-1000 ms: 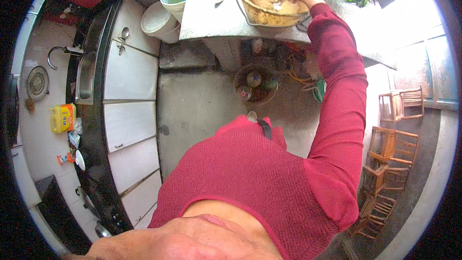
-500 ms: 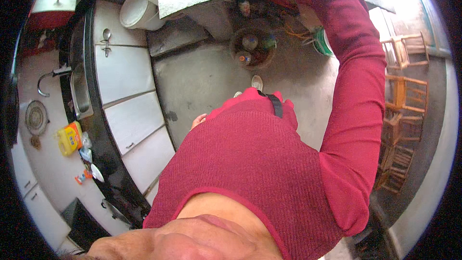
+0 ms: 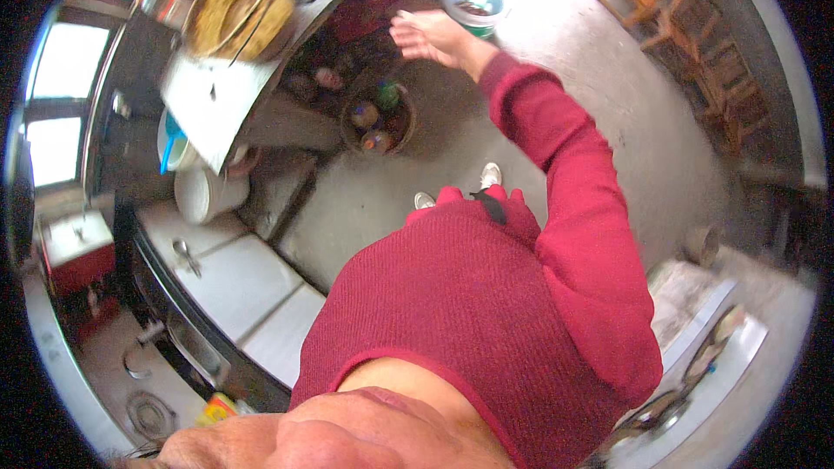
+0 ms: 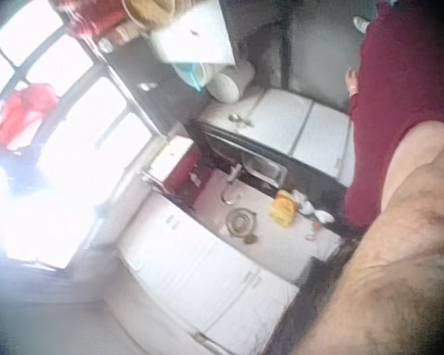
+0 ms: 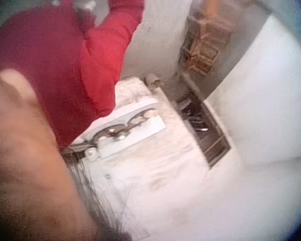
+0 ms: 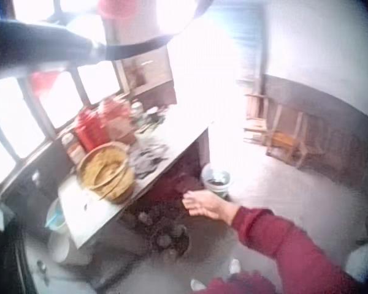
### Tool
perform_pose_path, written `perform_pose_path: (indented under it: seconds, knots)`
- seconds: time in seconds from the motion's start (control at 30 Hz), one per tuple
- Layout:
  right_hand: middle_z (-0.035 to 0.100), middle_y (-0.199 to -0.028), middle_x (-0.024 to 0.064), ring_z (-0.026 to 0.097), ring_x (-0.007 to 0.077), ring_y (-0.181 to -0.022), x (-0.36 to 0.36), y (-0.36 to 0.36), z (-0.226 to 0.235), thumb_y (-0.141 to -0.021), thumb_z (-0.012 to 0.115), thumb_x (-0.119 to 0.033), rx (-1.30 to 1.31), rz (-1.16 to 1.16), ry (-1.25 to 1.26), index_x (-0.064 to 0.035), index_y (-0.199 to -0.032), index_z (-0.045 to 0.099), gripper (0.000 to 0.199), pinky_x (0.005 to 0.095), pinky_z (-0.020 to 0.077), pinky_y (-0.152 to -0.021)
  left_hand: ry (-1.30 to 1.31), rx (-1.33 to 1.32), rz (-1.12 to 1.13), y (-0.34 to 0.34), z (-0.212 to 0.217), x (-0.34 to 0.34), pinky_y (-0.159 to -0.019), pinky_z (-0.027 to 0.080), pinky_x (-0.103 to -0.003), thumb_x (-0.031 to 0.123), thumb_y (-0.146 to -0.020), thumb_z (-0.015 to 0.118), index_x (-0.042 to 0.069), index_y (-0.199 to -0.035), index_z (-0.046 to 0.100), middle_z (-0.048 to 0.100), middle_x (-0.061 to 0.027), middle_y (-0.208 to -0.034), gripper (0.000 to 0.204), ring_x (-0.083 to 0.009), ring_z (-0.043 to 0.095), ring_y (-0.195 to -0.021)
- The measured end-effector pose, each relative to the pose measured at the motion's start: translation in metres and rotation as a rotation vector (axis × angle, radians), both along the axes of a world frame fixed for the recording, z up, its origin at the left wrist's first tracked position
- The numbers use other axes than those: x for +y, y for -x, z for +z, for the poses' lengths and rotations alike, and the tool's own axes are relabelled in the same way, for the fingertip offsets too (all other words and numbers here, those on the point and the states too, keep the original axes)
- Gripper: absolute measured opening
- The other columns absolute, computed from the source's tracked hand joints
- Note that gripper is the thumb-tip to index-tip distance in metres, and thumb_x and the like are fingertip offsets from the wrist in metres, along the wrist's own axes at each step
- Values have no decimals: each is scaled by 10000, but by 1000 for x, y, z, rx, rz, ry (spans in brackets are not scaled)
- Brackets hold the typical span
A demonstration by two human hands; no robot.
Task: The person mixes food in a bowl using a wooden spoon while sitting on a stool.
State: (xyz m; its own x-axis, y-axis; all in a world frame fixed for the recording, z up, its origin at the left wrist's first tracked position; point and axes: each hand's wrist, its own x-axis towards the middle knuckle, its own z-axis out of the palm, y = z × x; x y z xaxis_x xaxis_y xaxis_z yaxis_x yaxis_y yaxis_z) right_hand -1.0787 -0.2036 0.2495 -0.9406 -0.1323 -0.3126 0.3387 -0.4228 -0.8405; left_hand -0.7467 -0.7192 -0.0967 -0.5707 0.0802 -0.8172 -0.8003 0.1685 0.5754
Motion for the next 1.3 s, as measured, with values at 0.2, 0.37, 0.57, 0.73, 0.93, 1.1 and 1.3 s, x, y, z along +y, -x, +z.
perform_pose_path:
  seconds: [0.2,0.37,0.57,0.73,0.93,1.1,1.3]
  knots:
    - [448,-1168,212,438,308,-1095,153,-191,-54,-886,334,-340,26,-548,682,70,-1141,399,487,428,346,-932,206,-46,-436,103,12,47,-787,442,-309,73,-827,475,-20,-1133,444,565,-144,-1010,322,-218,547,-910]
    - [481,-1162,140,450,265,-1093,275,-370,-87,-875,378,-322,222,-709,528,18,-1153,432,443,405,362,-918,276,167,-1035,197,-5,193,-761,451,-318,96,-825,487,-12,-1135,444,562,-138,-1012,331,-212,546,-902]
    - [583,-772,205,567,361,-727,308,-647,-211,-640,514,-102,-1177,-645,-1308,-10,-712,608,151,428,453,-626,28,154,-1182,208,41,475,-729,459,-317,111,-826,487,3,-1138,446,557,-126,-1020,332,-201,547,-890]
    - [587,-737,213,575,362,-724,338,-751,-223,-660,491,-61,-1184,-978,-1304,6,-727,612,153,406,466,-635,-209,4,-1183,125,159,738,-667,463,-280,111,-833,468,34,-1158,433,545,-97,-1036,336,-168,549,-853]
    - [569,-795,53,553,185,-877,426,-716,-197,-779,527,-251,-717,-1794,46,-29,-816,574,230,340,448,-687,-419,223,-1555,96,167,919,-711,447,-252,76,-839,431,46,-1188,407,533,-84,-1053,352,-155,533,-899]
    - [453,-1128,77,426,199,-1074,584,-603,-154,-792,539,-292,-121,-1989,341,-46,-1096,453,400,367,417,-830,-1025,794,-1651,-9,257,1098,-940,306,-353,22,-823,378,40,-1233,358,427,-109,-1202,411,-210,351,-1166]
    - [350,-1267,106,357,244,-1141,728,-506,-105,-831,478,-310,663,-1518,710,-69,-1227,350,481,383,334,-904,-1359,1453,-1974,-94,283,1277,-1003,153,-416,242,-846,379,41,-1208,391,412,-139,-1226,414,-298,335,-1172]
